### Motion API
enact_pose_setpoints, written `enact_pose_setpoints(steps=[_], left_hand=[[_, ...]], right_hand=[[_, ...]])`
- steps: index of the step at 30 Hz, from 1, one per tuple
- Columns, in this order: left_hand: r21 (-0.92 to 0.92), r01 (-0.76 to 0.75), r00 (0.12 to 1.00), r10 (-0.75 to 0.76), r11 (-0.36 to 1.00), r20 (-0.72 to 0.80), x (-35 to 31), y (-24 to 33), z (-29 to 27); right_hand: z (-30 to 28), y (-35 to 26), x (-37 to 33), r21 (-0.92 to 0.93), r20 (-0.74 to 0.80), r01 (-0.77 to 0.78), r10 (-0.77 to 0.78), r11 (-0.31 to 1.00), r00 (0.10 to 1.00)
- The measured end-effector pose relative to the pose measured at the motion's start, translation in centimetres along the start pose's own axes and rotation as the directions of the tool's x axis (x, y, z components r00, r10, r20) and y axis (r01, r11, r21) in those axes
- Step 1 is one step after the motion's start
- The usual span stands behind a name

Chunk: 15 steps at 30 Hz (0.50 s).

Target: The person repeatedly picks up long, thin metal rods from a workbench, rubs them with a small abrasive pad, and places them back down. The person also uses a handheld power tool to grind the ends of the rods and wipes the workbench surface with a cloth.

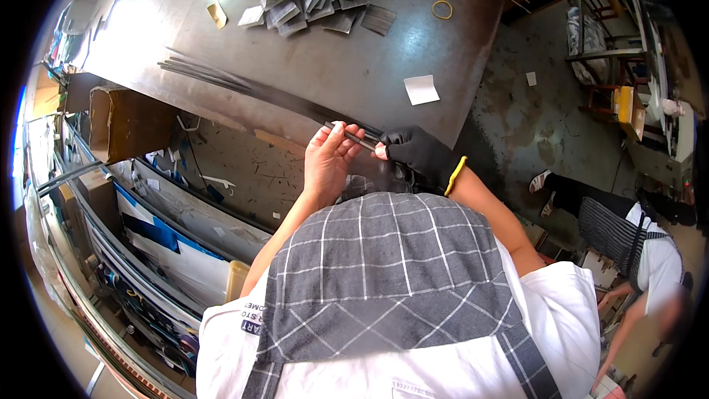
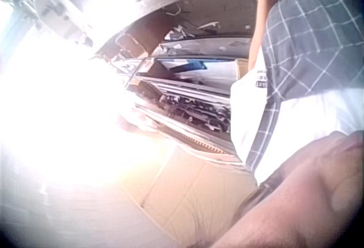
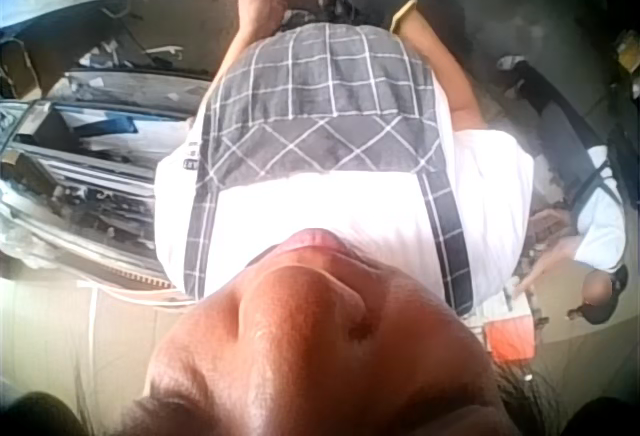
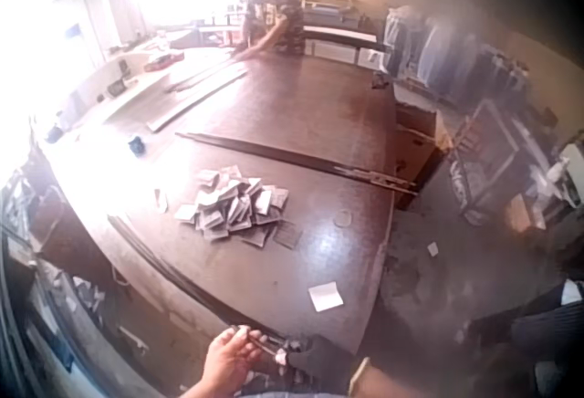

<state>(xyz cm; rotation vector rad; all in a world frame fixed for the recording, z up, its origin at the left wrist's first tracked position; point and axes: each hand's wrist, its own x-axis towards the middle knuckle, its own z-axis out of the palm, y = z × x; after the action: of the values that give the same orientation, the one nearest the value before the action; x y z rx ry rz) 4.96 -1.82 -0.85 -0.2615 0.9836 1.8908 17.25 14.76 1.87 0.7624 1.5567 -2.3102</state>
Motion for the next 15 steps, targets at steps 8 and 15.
enact_pose_setpoints(steps=[8,15], left_hand=[[0.116,0.087,0.992,-0.076,0.989,-0.097,2.5,0.4,1.2],[0.274,0.085,0.991,-0.052,0.958,-0.127,-0.8,2.8,2.0]], right_hand=[[-1.4,-1.3,1.4,-0.547,-0.134,0.074,-0.175,0.834,0.976],[-2.2,-1.4,3.0,-0.964,-0.163,-0.006,-0.575,0.264,0.802]])
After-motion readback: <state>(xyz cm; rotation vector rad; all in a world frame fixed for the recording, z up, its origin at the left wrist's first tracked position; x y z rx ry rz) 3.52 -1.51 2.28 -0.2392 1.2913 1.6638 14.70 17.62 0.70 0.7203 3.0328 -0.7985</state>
